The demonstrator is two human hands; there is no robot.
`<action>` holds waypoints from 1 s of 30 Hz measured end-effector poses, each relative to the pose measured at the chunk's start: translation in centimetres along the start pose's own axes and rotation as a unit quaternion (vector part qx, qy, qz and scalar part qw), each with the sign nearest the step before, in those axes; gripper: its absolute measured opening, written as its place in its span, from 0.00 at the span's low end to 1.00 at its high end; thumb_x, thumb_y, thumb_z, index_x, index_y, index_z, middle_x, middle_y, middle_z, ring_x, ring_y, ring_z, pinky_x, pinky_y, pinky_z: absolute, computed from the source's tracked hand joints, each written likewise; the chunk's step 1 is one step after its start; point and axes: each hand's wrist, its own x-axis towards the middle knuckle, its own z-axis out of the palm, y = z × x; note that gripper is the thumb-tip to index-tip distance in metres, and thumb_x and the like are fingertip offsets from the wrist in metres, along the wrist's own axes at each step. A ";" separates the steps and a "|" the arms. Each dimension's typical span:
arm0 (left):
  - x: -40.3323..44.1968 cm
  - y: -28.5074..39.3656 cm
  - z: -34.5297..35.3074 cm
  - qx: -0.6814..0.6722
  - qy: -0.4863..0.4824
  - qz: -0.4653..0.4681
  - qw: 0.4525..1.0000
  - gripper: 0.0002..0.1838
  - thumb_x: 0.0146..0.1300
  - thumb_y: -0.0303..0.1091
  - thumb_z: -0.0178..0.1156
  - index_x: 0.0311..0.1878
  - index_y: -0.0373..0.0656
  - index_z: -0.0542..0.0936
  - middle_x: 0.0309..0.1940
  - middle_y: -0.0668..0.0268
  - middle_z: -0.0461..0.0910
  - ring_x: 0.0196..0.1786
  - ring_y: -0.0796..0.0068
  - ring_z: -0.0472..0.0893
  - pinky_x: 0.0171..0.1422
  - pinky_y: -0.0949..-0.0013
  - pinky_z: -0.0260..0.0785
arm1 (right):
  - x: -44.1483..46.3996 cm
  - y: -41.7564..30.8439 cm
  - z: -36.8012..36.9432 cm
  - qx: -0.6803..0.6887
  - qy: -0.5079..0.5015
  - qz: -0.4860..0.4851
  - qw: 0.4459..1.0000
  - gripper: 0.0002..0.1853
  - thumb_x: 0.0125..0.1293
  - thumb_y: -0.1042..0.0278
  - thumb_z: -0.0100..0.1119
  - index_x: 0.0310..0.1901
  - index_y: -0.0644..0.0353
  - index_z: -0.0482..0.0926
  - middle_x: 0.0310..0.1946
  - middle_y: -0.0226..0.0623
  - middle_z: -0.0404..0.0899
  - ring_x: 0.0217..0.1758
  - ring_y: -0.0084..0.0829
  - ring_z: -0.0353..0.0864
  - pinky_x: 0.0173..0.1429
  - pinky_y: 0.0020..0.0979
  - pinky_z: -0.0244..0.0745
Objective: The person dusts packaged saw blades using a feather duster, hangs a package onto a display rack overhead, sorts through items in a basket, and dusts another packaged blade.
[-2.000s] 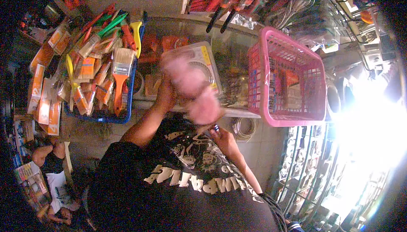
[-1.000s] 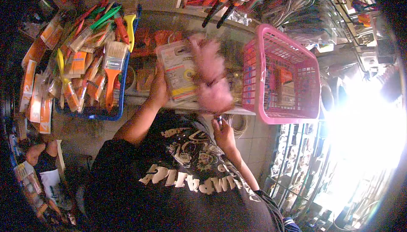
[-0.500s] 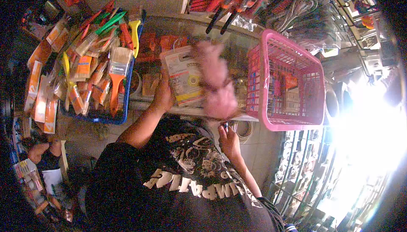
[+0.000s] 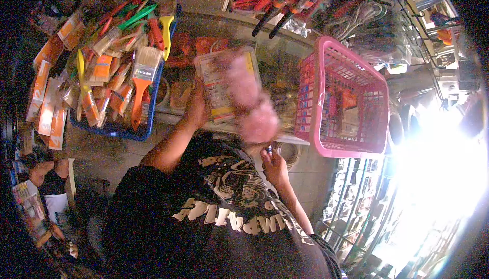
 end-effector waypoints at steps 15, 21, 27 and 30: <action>-1.2 1.9 2.6 0.028 0.034 -0.017 0.999 0.29 0.67 0.56 0.32 0.60 0.45 0.61 0.56 0.62 0.68 0.57 0.67 0.69 0.62 0.63 0.59 | -0.1 -0.2 0.2 -0.011 0.006 -0.004 1.000 0.19 0.65 0.52 0.47 0.39 0.63 0.72 0.24 0.46 0.74 0.32 0.41 0.75 0.37 0.37 0.68; -0.4 0.9 0.7 -0.006 0.010 -0.033 0.999 0.29 0.67 0.56 0.31 0.59 0.44 0.63 0.56 0.61 0.68 0.56 0.66 0.70 0.61 0.63 0.60 | -0.4 0.7 0.7 -0.130 0.015 -0.251 0.959 0.16 0.65 0.53 0.48 0.34 0.60 0.68 0.15 0.31 0.69 0.14 0.24 0.67 0.20 0.28 0.60; -1.1 1.8 2.5 0.033 0.061 -0.023 0.997 0.29 0.67 0.56 0.31 0.59 0.44 0.64 0.54 0.61 0.70 0.55 0.65 0.71 0.61 0.62 0.61 | -1.0 0.4 0.5 -0.129 0.028 -0.129 0.983 0.16 0.64 0.54 0.50 0.37 0.61 0.70 0.20 0.38 0.72 0.22 0.31 0.71 0.25 0.31 0.64; -1.0 1.8 2.7 -0.002 0.043 -0.030 0.999 0.28 0.67 0.56 0.33 0.57 0.43 0.65 0.52 0.61 0.70 0.54 0.65 0.72 0.61 0.62 0.61 | -1.3 0.3 0.6 -0.115 0.040 -0.141 0.982 0.15 0.64 0.56 0.51 0.34 0.61 0.69 0.18 0.36 0.71 0.20 0.32 0.71 0.24 0.31 0.64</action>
